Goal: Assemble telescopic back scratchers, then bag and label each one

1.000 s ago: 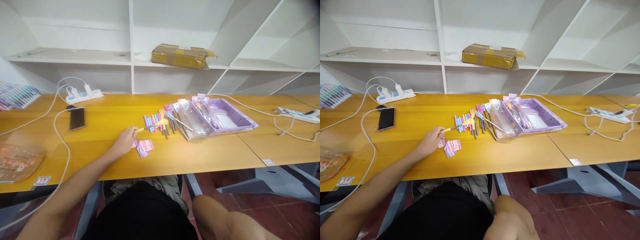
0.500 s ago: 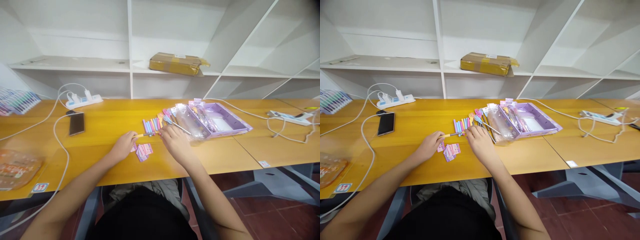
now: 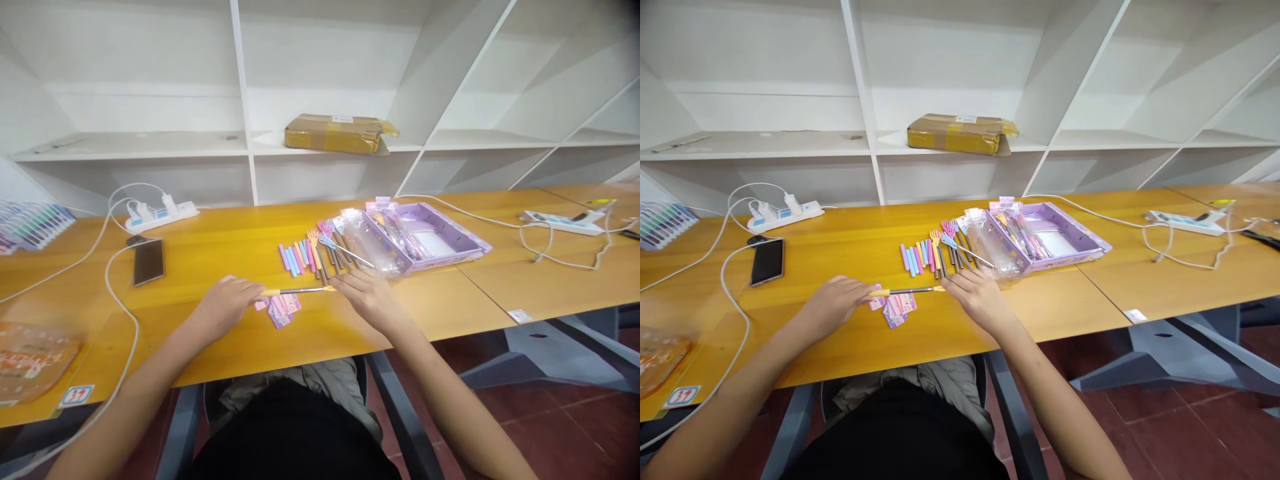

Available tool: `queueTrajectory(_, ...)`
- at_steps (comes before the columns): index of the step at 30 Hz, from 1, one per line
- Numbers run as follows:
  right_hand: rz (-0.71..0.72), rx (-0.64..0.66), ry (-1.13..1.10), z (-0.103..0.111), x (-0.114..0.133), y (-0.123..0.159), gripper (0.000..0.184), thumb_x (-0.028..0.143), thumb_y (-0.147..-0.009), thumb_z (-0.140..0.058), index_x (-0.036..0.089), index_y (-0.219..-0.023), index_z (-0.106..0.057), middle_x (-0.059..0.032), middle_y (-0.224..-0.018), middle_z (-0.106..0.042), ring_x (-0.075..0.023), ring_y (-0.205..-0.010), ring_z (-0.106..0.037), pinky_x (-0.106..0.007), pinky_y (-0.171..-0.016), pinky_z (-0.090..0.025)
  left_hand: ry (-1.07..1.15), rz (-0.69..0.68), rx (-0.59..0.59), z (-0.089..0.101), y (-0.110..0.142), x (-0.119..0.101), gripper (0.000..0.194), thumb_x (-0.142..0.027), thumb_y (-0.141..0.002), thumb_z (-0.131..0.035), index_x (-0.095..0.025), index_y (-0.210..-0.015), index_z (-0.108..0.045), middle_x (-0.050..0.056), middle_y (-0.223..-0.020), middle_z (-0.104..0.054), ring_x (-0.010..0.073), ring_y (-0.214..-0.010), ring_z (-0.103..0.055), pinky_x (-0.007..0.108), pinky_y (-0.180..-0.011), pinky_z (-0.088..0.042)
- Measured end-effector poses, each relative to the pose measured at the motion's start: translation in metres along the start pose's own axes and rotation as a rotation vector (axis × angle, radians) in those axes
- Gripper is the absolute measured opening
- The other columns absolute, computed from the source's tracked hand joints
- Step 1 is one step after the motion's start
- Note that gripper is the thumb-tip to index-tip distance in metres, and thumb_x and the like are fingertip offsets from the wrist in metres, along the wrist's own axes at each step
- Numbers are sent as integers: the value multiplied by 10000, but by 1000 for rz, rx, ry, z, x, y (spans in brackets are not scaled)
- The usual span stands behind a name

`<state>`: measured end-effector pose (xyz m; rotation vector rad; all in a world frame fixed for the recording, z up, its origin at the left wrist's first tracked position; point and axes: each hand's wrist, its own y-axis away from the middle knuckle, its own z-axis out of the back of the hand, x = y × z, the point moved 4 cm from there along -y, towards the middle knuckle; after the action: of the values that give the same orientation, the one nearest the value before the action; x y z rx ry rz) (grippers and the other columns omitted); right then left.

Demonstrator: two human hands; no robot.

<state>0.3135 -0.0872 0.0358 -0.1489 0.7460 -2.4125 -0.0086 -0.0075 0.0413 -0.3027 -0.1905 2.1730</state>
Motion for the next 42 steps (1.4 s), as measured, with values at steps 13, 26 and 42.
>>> queueTrajectory(13, -571, -69, 103, 70, -128, 179, 279, 212, -1032, -493, 262, -1129, -750, -104, -1138, -799, -217, -980, -770, -332, -893, -526, -234, 151, -110, 51, 150, 102, 419, -434, -1119, -384, -198, -1136, -730, 100, -1063, -786, 262, -961, -718, 390, -888, -537)
queueTrajectory(26, -1161, -90, -131, 31, -133, 191, 261, 271, -1009, -458, 207, -1199, -624, -78, -859, -741, -207, -724, -725, -344, -789, -510, -113, 232, -163, 24, 154, 83, 435, -503, -1100, -412, -211, -1128, -733, 87, -1028, -769, 270, -990, -728, 401, -920, -575)
queueTrajectory(42, -716, 365, 172, -38, 42, 9, 324, 40, -982, -428, 124, -1230, -618, -130, -931, -750, -215, -719, -709, -290, -603, -384, -4, 90, -239, -38, 28, -17, 323, -293, -1108, -433, -193, -1191, -729, 125, -1142, -785, 268, -1059, -729, 432, -952, -600)
